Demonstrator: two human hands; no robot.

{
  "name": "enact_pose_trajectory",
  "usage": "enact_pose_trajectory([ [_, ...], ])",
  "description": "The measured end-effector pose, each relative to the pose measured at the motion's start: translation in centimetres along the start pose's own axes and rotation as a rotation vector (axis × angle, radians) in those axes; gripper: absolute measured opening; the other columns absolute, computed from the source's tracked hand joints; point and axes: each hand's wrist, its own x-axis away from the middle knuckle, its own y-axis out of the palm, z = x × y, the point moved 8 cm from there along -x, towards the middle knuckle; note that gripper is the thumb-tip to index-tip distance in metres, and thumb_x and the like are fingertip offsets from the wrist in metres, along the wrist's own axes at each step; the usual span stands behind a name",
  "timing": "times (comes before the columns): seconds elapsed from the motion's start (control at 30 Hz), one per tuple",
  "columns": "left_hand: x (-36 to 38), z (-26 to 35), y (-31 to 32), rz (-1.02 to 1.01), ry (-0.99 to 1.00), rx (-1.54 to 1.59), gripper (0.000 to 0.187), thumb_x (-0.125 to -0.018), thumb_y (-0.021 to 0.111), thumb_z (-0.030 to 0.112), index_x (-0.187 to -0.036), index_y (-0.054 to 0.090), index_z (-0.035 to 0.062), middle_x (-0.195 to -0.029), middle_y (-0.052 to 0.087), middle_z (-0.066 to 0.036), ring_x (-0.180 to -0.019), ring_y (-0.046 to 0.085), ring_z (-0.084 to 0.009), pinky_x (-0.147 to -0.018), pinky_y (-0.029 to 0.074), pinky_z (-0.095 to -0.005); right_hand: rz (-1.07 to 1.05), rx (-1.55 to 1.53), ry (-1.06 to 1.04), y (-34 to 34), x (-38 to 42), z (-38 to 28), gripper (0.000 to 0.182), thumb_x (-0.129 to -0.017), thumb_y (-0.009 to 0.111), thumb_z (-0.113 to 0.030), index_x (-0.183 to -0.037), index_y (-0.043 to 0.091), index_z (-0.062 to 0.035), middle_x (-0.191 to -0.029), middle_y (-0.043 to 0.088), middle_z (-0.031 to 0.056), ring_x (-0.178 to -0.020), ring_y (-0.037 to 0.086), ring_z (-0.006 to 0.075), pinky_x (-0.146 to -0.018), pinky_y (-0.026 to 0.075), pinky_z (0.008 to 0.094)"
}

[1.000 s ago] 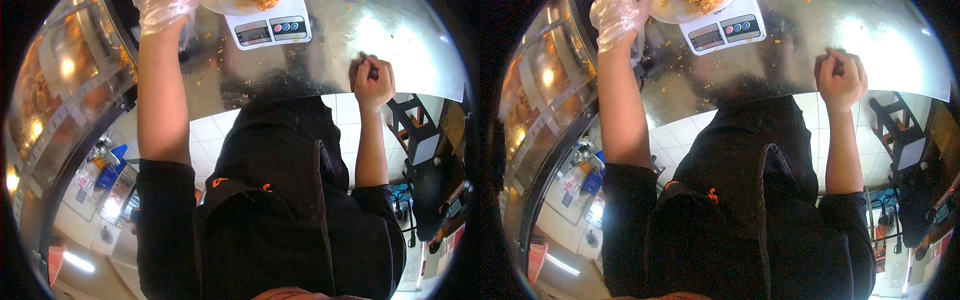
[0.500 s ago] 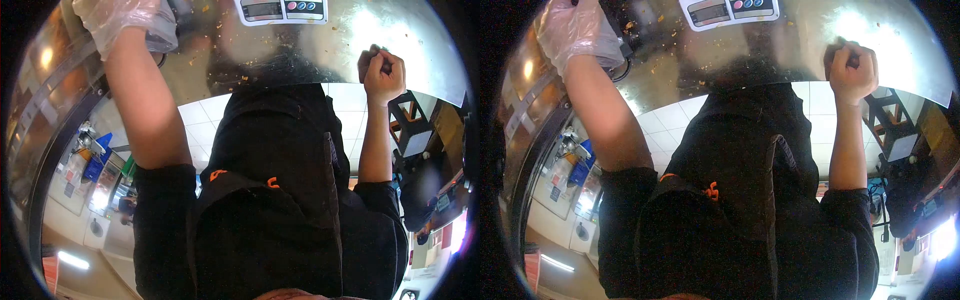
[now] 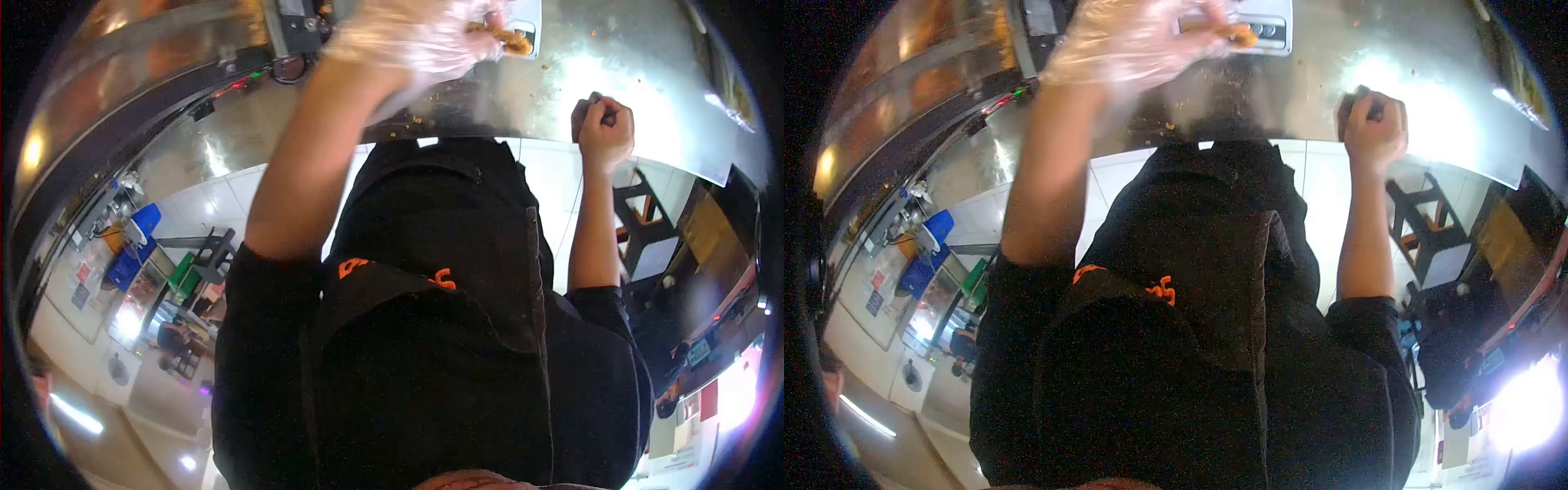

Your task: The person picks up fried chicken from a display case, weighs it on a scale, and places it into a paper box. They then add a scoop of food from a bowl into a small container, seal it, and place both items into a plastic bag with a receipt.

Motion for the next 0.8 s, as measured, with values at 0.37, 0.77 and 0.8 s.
enact_pose_trajectory([
  [0.37,6.2,1.7,-6.7,0.614,0.058,-0.267,0.015,-0.072,0.076,0.014,-0.082,0.065,0.0090,-0.079,0.063,-0.011,-0.073,0.062,-0.0321,-0.066,0.049,-0.0445,-0.008,-0.005,-0.009,-1.3,-0.2,-1.7,0.006,-0.079,0.064,-0.015,-0.080,0.070,-0.0126,-0.080,0.066,0.0061,-0.072,0.064,0.0273,-0.065,0.050,0.0387],
  [0.77,28.6,5.6,-34.2,1.418,0.082,-0.828,0.024,-0.074,0.082,0.017,-0.089,0.066,0.0088,-0.092,0.065,-0.009,-0.081,0.062,-0.0269,-0.071,0.050,-0.0364,0.063,-0.450,0.004,-5.1,2.7,-12.1,0.007,-0.089,0.061,-0.004,-0.094,0.065,-0.0002,-0.075,0.059,0.0019,-0.067,0.051,0.0092,-0.062,0.043,0.0242],
  [0.8,28.2,4.6,-36.5,1.462,0.066,-0.823,0.029,-0.071,0.084,0.022,-0.089,0.066,0.0080,-0.096,0.066,-0.010,-0.086,0.062,-0.0294,-0.073,0.050,-0.0394,0.050,-0.553,-0.070,-5.0,3.1,-15.4,0.006,-0.089,0.061,-0.003,-0.093,0.065,-0.0003,-0.075,0.058,0.0017,-0.067,0.050,0.0089,-0.062,0.043,0.0237],
])
